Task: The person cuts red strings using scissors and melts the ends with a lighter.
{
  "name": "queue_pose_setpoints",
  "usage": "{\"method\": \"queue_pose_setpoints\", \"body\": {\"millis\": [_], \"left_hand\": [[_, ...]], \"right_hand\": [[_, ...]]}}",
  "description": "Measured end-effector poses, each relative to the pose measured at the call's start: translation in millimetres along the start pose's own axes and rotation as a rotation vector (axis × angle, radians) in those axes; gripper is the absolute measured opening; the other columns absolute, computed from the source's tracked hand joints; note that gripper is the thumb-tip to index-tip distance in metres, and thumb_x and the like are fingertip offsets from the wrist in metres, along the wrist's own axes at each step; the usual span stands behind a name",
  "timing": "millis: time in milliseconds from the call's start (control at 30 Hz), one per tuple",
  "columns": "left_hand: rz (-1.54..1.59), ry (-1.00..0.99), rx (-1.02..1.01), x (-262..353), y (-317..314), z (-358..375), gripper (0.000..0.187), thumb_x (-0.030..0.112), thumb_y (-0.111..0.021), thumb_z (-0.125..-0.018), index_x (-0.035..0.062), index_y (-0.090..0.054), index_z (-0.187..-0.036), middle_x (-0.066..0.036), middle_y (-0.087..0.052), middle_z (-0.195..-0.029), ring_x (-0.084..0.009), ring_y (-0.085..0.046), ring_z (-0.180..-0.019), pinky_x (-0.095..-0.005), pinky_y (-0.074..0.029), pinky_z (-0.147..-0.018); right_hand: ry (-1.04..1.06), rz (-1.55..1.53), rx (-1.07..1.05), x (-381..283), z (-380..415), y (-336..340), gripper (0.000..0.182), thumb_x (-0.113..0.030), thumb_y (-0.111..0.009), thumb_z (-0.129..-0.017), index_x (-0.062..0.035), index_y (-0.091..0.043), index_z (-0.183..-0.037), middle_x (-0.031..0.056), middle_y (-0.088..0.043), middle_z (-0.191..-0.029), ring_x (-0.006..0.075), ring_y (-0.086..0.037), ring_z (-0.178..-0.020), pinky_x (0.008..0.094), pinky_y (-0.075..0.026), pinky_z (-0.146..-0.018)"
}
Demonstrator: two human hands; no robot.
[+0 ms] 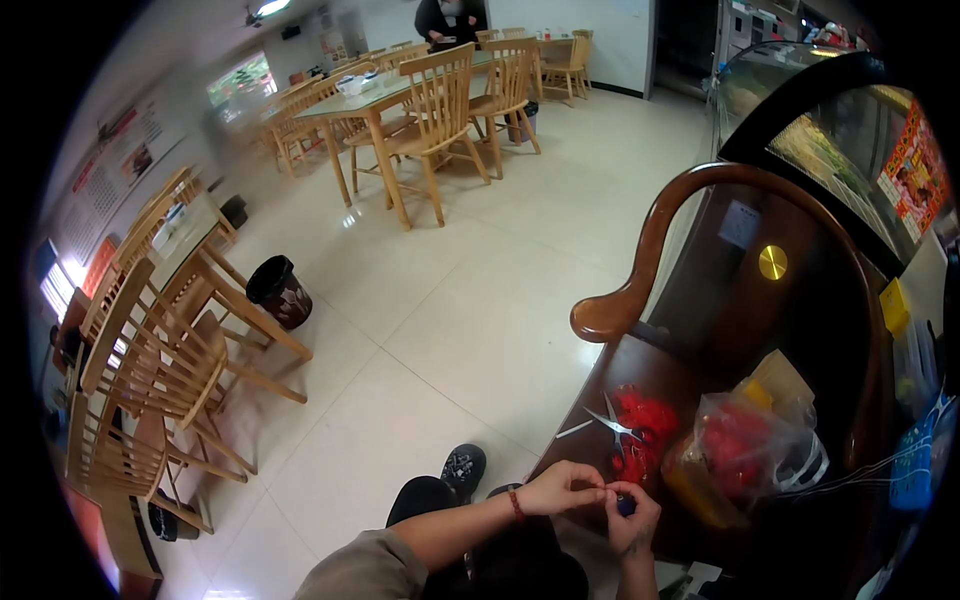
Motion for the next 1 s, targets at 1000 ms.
{"method": "queue_pose_setpoints", "body": {"millis": [1000], "left_hand": [[0.007,0.118,0.035,-17,15,-12,0.011,0.016,-0.063,-0.091,0.0052,-0.065,-0.091,0.004,-0.060,-0.075,-0.0023,-0.052,-0.065,-0.0189,-0.043,-0.056]], "right_hand": [[0.090,0.095,0.112,-16,2,5,0.008,-0.004,-0.070,-0.076,-0.0006,-0.067,-0.082,0.0122,-0.064,-0.078,0.0221,-0.063,-0.069,0.0292,-0.048,-0.065]]}}
Point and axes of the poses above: each hand's wrist, its own z-axis away from the middle knuckle, its own y-axis out of the back of the hand, x = y × z, the point moved 5 cm from there along -z, towards the middle knuckle
